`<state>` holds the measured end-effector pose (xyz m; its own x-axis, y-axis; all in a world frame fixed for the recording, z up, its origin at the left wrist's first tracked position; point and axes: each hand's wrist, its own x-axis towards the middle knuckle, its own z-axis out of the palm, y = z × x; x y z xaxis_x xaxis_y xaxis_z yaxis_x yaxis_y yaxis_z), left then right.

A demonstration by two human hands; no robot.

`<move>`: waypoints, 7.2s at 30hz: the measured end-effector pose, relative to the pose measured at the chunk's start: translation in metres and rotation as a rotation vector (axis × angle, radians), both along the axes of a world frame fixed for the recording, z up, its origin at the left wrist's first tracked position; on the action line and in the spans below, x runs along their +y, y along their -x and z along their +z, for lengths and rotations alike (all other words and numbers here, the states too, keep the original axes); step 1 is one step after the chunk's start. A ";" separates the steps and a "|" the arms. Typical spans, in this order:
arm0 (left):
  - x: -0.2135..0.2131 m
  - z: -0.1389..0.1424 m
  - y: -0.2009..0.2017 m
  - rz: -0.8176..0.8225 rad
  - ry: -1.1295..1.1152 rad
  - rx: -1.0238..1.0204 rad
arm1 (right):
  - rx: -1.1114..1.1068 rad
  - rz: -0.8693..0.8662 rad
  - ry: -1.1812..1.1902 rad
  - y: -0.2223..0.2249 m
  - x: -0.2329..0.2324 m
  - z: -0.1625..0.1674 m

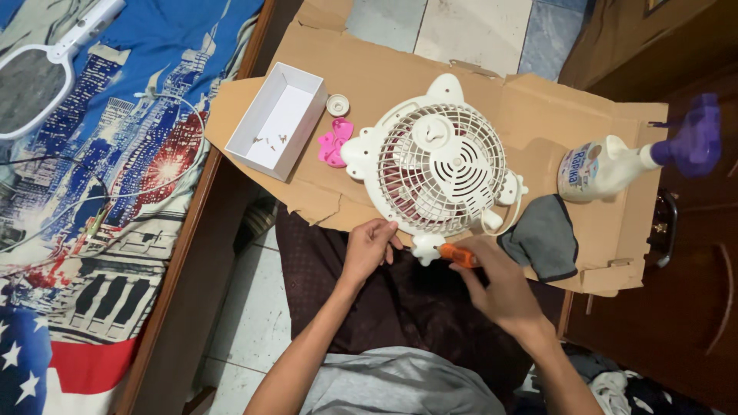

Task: The person uses an orange screwdriver to remove screws from the base of a white electric fan. They place the screws into a small white box and continue unscrewing multiple fasteners around the fan's base.

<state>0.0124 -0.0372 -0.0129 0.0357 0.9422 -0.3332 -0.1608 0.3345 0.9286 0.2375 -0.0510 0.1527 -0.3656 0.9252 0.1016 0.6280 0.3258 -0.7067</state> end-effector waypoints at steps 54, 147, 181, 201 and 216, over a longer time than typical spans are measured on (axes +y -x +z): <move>-0.015 0.046 -0.024 -0.356 -0.338 0.302 | -0.122 -0.707 -0.368 -0.089 0.076 -0.106; 0.047 0.016 0.048 0.094 -0.310 -0.196 | -0.081 -0.498 -0.319 -0.047 0.058 -0.071; 0.023 0.046 0.026 0.403 -0.396 0.171 | 0.055 -0.631 -0.426 -0.042 0.068 -0.084; 0.049 0.018 0.040 0.278 -0.142 -0.832 | 0.075 -0.622 -0.363 -0.040 0.066 -0.081; 0.081 0.034 0.026 0.179 -0.147 -0.356 | 0.091 -0.591 -0.412 -0.047 0.073 -0.079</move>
